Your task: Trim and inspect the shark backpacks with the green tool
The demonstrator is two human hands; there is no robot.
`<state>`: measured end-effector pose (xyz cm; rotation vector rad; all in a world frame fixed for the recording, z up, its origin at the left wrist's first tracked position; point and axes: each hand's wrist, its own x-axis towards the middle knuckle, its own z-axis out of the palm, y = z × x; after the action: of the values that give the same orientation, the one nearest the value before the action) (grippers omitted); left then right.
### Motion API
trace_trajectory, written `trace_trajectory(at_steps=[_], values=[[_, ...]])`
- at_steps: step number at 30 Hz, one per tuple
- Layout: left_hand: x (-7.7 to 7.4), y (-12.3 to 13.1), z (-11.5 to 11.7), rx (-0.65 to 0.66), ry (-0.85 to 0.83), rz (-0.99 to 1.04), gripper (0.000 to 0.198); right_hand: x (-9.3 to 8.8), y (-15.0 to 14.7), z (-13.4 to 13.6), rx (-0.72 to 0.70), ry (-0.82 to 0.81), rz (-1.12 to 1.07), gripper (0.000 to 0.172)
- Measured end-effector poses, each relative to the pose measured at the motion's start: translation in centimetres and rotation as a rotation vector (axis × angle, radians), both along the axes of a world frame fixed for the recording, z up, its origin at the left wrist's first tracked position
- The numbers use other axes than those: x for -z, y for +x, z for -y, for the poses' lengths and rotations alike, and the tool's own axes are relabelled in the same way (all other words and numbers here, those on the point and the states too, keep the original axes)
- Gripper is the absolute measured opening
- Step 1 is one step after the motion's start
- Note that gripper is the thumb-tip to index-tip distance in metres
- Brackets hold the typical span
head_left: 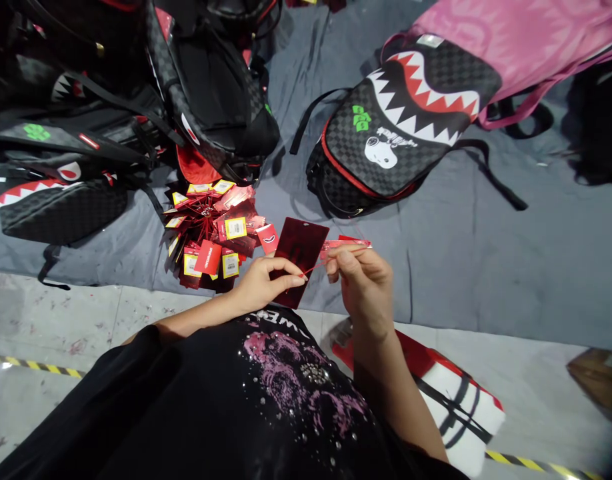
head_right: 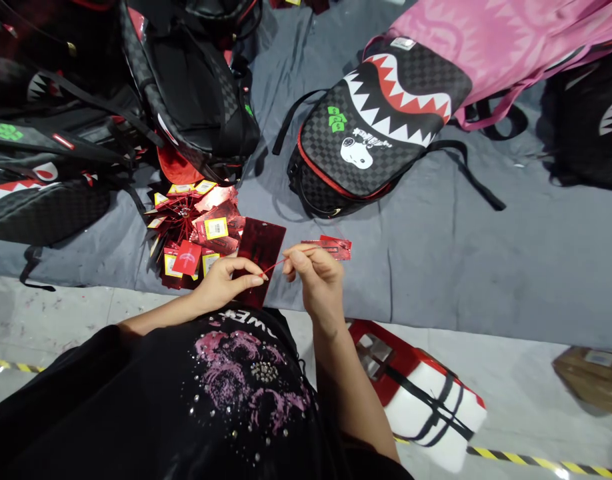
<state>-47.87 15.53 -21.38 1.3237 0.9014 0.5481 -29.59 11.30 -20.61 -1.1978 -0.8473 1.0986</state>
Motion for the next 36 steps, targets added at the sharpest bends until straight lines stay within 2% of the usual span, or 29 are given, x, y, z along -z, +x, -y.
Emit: trace_trajectory(at_steps=[5, 7, 11, 17, 21, 27, 32, 36], values=[[-0.1, 0.1, 0.3, -0.064, 0.156, -0.022, 0.010, -0.8, -0.2, 0.7, -0.018, 0.061, 0.059, 0.011], [-0.1, 0.1, 0.4, -0.080, 0.179, -0.017, 0.012, -1.2, -0.5, 0.8, -0.086, 0.041, 0.121, 0.012], [0.1, 0.1, 0.3, -0.113, 0.110, 0.027, 0.023, -1.8, -1.0, 0.8, -0.289, -0.072, 0.193, 0.014], [0.5, -0.2, -0.2, -0.070, -0.020, 0.045, 0.037, -1.5, -1.3, 0.7, -0.383, -0.149, 0.153, 0.017], [0.9, -0.5, -0.3, -0.008, -0.078, 0.017, 0.043, -0.9, -1.6, 0.6, -0.305, -0.189, 0.077, 0.017], [0.5, -1.1, 0.3, 0.066, -0.077, -0.046, 0.034, -0.8, -1.7, 0.6, -0.016, -0.174, 0.075, 0.018], [0.1, -1.4, 0.6, 0.015, -0.005, -0.046, 0.029, -1.0, -1.5, 1.0, 0.020, -0.116, 0.143, 0.014], [0.3, -1.5, 0.7, -0.001, 0.019, -0.045, 0.027, -0.7, -1.7, 1.8, 0.050, -0.009, 0.355, 0.007]])
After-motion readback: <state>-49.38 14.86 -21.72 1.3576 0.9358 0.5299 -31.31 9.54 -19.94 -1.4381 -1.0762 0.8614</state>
